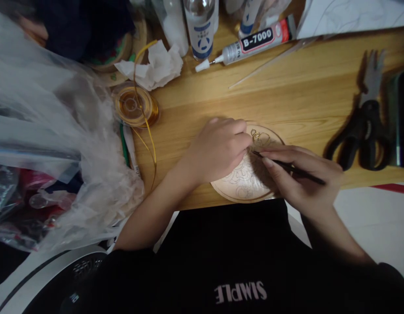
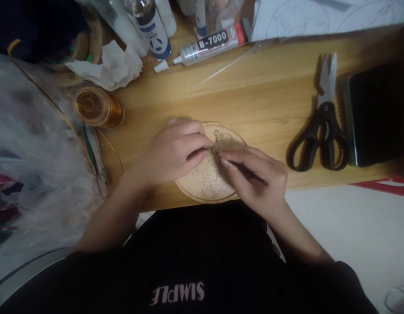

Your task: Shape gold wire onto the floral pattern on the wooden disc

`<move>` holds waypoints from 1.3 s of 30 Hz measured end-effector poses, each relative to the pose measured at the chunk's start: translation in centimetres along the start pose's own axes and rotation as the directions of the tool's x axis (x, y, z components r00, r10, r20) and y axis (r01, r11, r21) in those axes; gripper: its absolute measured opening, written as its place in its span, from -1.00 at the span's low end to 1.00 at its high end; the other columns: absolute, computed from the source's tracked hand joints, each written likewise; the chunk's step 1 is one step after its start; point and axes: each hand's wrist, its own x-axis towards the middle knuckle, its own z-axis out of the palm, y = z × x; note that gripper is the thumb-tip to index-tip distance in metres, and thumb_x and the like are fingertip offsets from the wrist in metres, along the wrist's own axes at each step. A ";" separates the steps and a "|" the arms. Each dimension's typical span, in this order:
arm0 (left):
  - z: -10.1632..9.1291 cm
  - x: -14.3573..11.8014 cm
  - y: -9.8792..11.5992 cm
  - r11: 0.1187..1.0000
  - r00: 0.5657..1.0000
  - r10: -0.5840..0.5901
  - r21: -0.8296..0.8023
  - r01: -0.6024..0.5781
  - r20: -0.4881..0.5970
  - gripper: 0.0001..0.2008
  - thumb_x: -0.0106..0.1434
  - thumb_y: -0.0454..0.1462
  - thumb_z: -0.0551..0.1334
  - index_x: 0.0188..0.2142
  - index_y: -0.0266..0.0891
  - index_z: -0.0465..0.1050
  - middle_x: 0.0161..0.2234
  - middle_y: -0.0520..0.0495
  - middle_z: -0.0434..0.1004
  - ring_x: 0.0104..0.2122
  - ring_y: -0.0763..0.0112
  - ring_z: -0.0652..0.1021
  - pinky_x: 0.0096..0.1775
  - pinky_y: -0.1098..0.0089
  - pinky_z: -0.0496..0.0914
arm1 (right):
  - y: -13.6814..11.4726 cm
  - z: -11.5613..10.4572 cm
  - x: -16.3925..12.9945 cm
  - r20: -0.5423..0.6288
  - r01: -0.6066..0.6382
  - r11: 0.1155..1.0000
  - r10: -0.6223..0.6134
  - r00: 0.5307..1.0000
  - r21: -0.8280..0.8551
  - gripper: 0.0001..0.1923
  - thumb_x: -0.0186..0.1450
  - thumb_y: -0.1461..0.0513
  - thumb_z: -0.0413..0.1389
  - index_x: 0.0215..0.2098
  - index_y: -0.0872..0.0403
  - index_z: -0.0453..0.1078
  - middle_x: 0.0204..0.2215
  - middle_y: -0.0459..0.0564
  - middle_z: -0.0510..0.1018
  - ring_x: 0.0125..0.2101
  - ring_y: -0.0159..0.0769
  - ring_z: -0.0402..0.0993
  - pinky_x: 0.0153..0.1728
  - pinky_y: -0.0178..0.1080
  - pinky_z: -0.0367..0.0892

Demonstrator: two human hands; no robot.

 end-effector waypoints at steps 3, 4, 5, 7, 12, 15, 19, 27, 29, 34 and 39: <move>0.0 0.0 0.0 0.999 1.000 -0.008 -0.047 0.007 -0.002 -0.80 0.33 -0.30 0.11 -0.31 -0.24 0.51 -0.30 -0.08 0.51 -0.27 0.27 0.51 -0.18 0.20 0.36 | -0.2 -0.1 0.2 -0.006 0.037 0.999 -0.037 0.999 -0.003 -0.72 0.17 0.41 0.23 -0.19 0.00 0.54 -0.25 -0.04 0.65 -0.22 -0.25 0.61 -0.18 -0.18 0.53; -0.1 0.0 0.0 0.998 1.000 -0.013 -0.069 0.012 -0.002 -0.80 0.33 -0.30 0.10 -0.32 -0.23 0.51 -0.30 -0.08 0.51 -0.27 0.28 0.50 -0.18 0.20 0.36 | -0.3 -0.2 0.2 -0.003 0.048 0.999 -0.048 0.999 -0.010 -0.71 0.17 0.41 0.23 -0.18 -0.02 0.54 -0.25 -0.05 0.65 -0.23 -0.25 0.61 -0.19 -0.17 0.54; -0.1 0.0 0.0 0.995 1.000 -0.020 -0.094 0.020 -0.004 -0.79 0.33 -0.32 0.09 -0.32 -0.23 0.51 -0.30 -0.08 0.52 -0.27 0.28 0.50 -0.17 0.20 0.36 | -0.3 -0.3 0.2 -0.002 0.060 0.998 -0.060 0.998 -0.018 -0.70 0.17 0.41 0.23 -0.17 -0.03 0.54 -0.25 -0.05 0.65 -0.24 -0.25 0.61 -0.21 -0.17 0.54; -0.3 0.0 0.1 0.987 0.999 -0.048 -0.156 0.046 -0.011 -0.77 0.33 -0.36 0.06 -0.29 -0.23 0.51 -0.29 -0.08 0.53 -0.27 0.30 0.50 -0.16 0.21 0.36 | -0.4 -0.5 0.1 -0.005 0.095 0.995 -0.095 0.995 -0.032 -0.66 0.15 0.41 0.24 -0.14 -0.05 0.53 -0.24 -0.07 0.65 -0.27 -0.25 0.61 -0.26 -0.18 0.54; -1.0 0.1 0.4 0.946 0.992 -0.125 -0.298 0.127 0.027 -0.73 0.37 -0.33 0.02 -0.33 -0.26 0.48 -0.29 -0.09 0.53 -0.24 0.32 0.49 -0.14 0.24 0.36 | -0.7 -1.0 0.0 -0.018 0.180 0.982 -0.181 0.983 -0.050 -0.54 0.12 0.43 0.25 -0.06 -0.10 0.51 -0.22 -0.09 0.65 -0.29 -0.25 0.60 -0.32 -0.19 0.52; -1.3 0.2 0.5 0.932 0.990 -0.126 -0.335 0.139 0.059 -0.71 0.38 -0.31 0.00 -0.39 -0.26 0.45 -0.32 -0.08 0.52 -0.26 0.34 0.48 -0.14 0.24 0.34 | -0.9 -1.1 0.2 -0.015 0.205 0.977 -0.206 0.978 -0.063 -0.50 0.11 0.45 0.25 -0.04 -0.09 0.51 -0.21 -0.08 0.65 -0.29 -0.25 0.59 -0.31 -0.19 0.51; -1.3 0.2 0.5 0.896 0.988 -0.149 -0.419 0.146 0.026 -0.76 0.36 -0.31 0.05 -0.41 -0.26 0.41 -0.37 -0.04 0.50 -0.32 0.39 0.46 -0.21 0.29 0.34 | -1.0 -1.3 0.3 0.010 0.231 0.970 -0.231 0.973 -0.069 -0.51 0.10 0.44 0.26 -0.05 -0.09 0.51 -0.20 -0.08 0.65 -0.27 -0.24 0.60 -0.29 -0.18 0.52; -1.3 0.0 0.5 0.842 0.985 -0.174 -0.519 0.146 -0.005 -0.85 0.27 -0.35 0.13 -0.43 -0.24 0.39 -0.42 0.02 0.47 -0.36 0.44 0.46 -0.25 0.34 0.36 | -1.0 -1.3 0.4 0.021 0.249 0.967 -0.248 0.969 -0.049 -0.53 0.10 0.45 0.25 -0.07 -0.06 0.51 -0.19 -0.06 0.65 -0.25 -0.21 0.61 -0.27 -0.17 0.53; -1.3 0.0 0.6 0.841 0.984 -0.176 -0.521 0.148 -0.005 -0.86 0.25 -0.36 0.14 -0.44 -0.23 0.38 -0.42 0.03 0.48 -0.35 0.45 0.46 -0.24 0.33 0.36 | -0.9 -1.3 0.4 0.036 0.252 0.966 -0.250 0.968 -0.050 -0.54 0.11 0.44 0.25 -0.06 -0.05 0.51 -0.18 -0.07 0.65 -0.24 -0.22 0.61 -0.26 -0.17 0.53; -1.2 0.0 0.6 0.837 0.984 -0.179 -0.527 0.149 -0.005 -0.86 0.23 -0.39 0.14 -0.45 -0.22 0.38 -0.41 0.03 0.49 -0.35 0.45 0.46 -0.24 0.33 0.36 | -0.8 -1.3 0.4 0.057 0.256 0.965 -0.253 0.966 -0.058 -0.52 0.09 0.46 0.26 -0.05 -0.02 0.50 -0.18 -0.06 0.64 -0.23 -0.25 0.60 -0.24 -0.20 0.52; -1.2 -0.1 0.4 0.847 0.988 -0.154 -0.516 0.129 -0.005 -0.87 0.22 -0.40 0.14 -0.44 -0.23 0.39 -0.41 0.03 0.49 -0.35 0.45 0.46 -0.24 0.34 0.35 | -0.7 -1.2 0.4 0.046 0.253 0.967 -0.251 0.967 -0.041 -0.49 0.08 0.46 0.27 -0.03 -0.04 0.50 -0.18 -0.05 0.65 -0.23 -0.24 0.60 -0.24 -0.19 0.52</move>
